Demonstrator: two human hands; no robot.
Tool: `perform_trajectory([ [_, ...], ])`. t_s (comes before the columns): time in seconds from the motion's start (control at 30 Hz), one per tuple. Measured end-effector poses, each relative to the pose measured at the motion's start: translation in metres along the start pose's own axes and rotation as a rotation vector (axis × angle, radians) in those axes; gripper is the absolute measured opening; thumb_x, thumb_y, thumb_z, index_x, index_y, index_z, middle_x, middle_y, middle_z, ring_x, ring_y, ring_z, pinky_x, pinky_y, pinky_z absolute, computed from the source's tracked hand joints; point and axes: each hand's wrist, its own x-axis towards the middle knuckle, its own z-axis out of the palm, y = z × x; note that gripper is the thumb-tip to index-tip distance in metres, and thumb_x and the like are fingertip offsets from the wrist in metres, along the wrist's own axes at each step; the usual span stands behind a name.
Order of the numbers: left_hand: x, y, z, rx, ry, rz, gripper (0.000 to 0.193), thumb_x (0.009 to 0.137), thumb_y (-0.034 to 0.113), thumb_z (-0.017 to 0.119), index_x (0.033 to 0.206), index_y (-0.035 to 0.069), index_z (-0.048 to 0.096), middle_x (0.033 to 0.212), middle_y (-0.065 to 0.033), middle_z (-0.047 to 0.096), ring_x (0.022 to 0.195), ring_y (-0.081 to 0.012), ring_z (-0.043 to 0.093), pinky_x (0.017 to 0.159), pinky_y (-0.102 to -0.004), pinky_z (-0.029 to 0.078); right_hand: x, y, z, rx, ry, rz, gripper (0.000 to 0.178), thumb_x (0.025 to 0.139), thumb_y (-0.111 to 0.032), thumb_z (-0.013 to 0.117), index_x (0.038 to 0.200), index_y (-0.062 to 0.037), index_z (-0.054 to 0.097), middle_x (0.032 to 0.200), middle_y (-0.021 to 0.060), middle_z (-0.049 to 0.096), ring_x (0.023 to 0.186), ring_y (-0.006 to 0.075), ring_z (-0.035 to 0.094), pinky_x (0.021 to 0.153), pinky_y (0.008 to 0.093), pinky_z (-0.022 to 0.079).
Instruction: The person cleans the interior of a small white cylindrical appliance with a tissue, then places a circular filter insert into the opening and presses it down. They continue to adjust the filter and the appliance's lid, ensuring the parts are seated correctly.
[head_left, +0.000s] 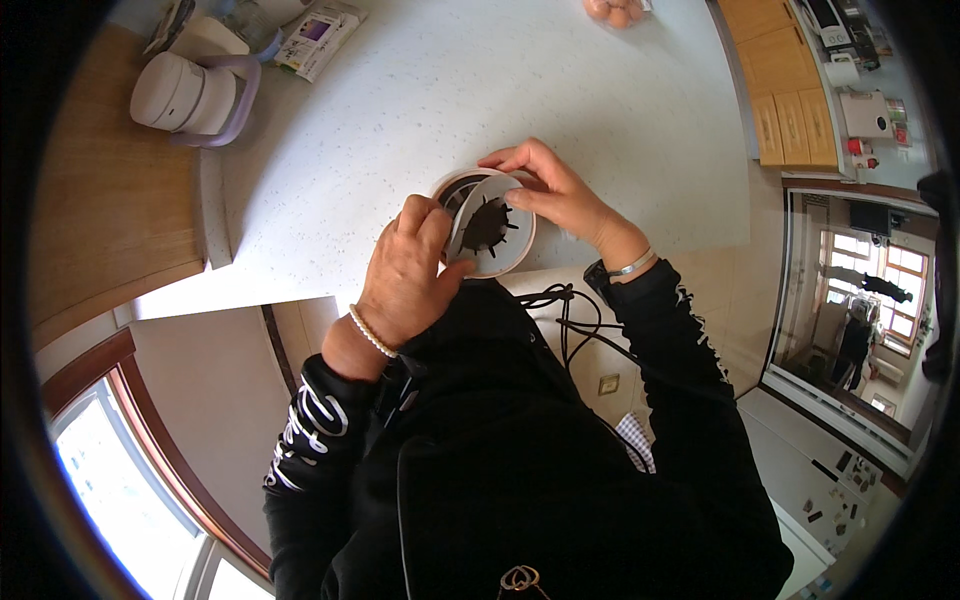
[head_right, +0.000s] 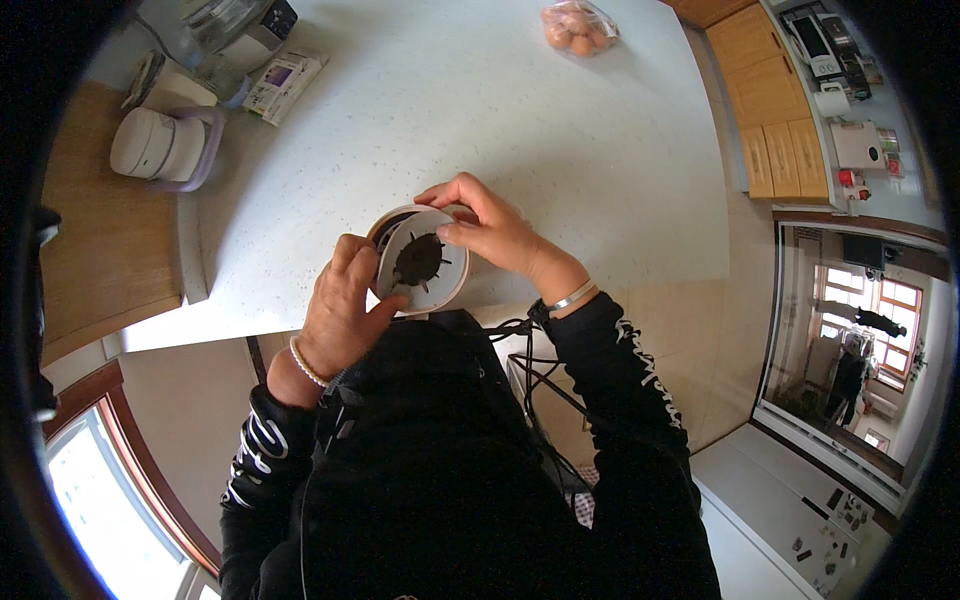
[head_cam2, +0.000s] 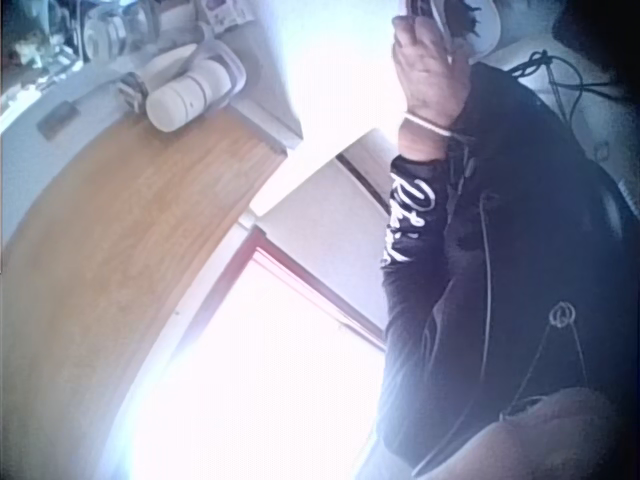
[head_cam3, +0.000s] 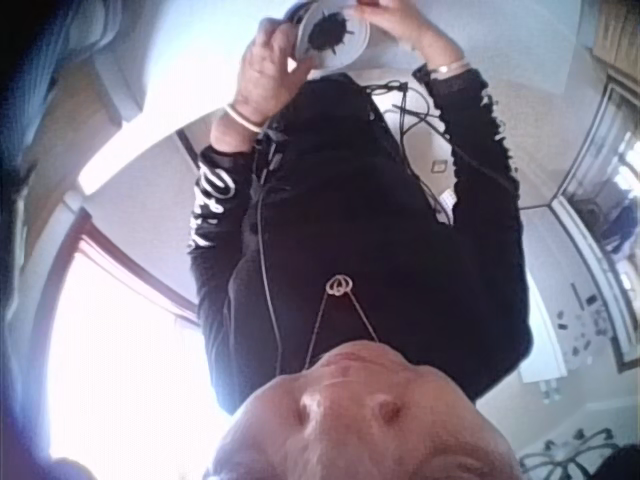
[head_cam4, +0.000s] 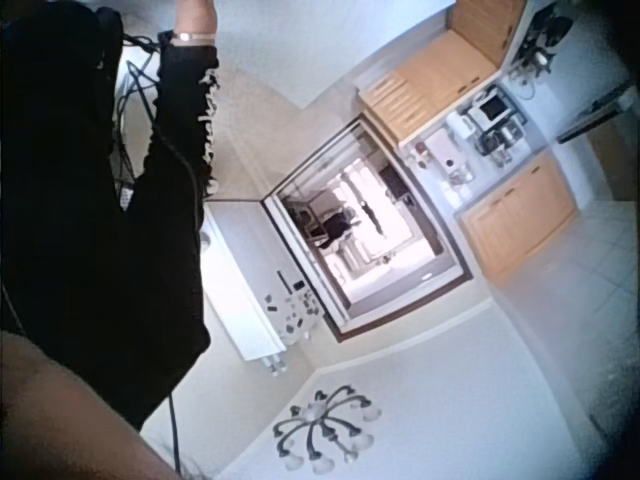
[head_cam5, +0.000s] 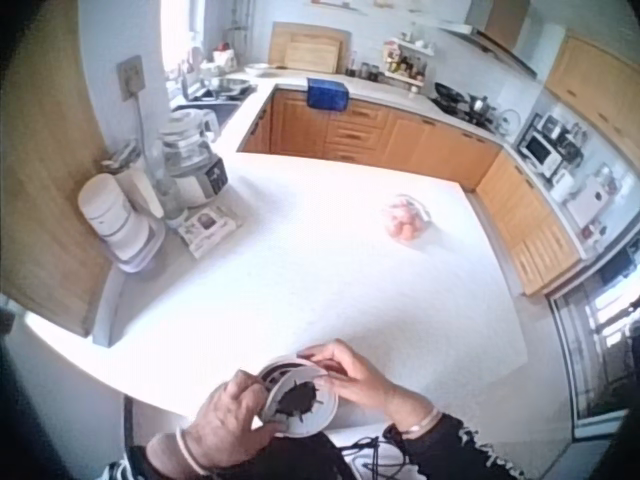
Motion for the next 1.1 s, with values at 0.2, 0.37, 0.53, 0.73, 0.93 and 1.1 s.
perform_trajectory([
  [0.2,-0.004,0.001,0.006,-0.153,0.121,-0.053,0.043,0.067,-0.003,0.080,0.102,-0.001,0.055,0.113,-0.0151,0.050,0.083,-0.0297,0.064,0.069,-0.0366,0.056,-0.003,0.009,0.008,-0.020,0.092,-0.067,0.023,0.091,-0.002,0.058,0.111,-0.0046,0.047,0.131,0.0140,0.055,0.121,0.0198,0.053,0.105,0.0366,0.044],
  [0.37,-0.009,0.001,0.012,-0.193,0.194,-0.084,0.040,0.070,-0.008,0.076,0.101,0.001,0.054,0.119,-0.0147,0.047,0.083,-0.0260,0.064,0.069,-0.0339,0.056,-0.004,0.013,0.013,0.070,0.105,-0.075,0.022,0.093,-0.004,0.056,0.113,-0.0048,0.047,0.133,0.0156,0.053,0.127,0.0216,0.049,0.111,0.0388,0.036],
  [0.53,-0.011,-0.006,0.019,-0.293,0.243,-0.104,0.039,0.071,-0.012,0.072,0.102,0.003,0.053,0.120,-0.0131,0.044,0.078,-0.0192,0.058,0.067,-0.0287,0.053,-0.007,0.015,0.014,0.084,0.127,-0.087,0.022,0.093,-0.006,0.057,0.113,-0.0050,0.048,0.132,0.0146,0.054,0.126,0.0212,0.049,0.111,0.0381,0.036],
  [0.73,-0.012,-0.013,0.023,-0.410,0.258,-0.136,0.041,0.072,-0.014,0.071,0.105,0.004,0.052,0.119,-0.0124,0.044,0.077,-0.0166,0.057,0.066,-0.0269,0.052,-0.004,0.017,0.015,0.140,0.135,-0.071,0.024,0.092,-0.010,0.060,0.113,-0.0055,0.049,0.130,0.0134,0.054,0.126,0.0204,0.049,0.110,0.0374,0.036],
  [0.93,-0.009,-0.010,0.019,-0.432,0.233,-0.179,0.050,0.073,-0.014,0.069,0.116,0.005,0.052,0.120,-0.0113,0.044,0.075,-0.0150,0.057,0.065,-0.0254,0.051,-0.006,0.009,0.021,0.204,0.169,-0.026,0.026,0.090,-0.008,0.059,0.113,-0.0077,0.048,0.128,0.0117,0.055,0.125,0.0200,0.049,0.109,0.0374,0.036],
  [1.1,-0.008,-0.009,0.014,-0.474,0.209,-0.225,0.067,0.071,-0.016,0.070,0.131,0.006,0.050,0.119,-0.0073,0.046,0.074,-0.0095,0.054,0.063,-0.0221,0.051,-0.004,0.002,0.019,0.337,0.151,0.036,0.024,0.089,-0.005,0.056,0.111,-0.0095,0.048,0.126,0.0101,0.054,0.127,0.0196,0.046,0.109,0.0360,0.034],
])
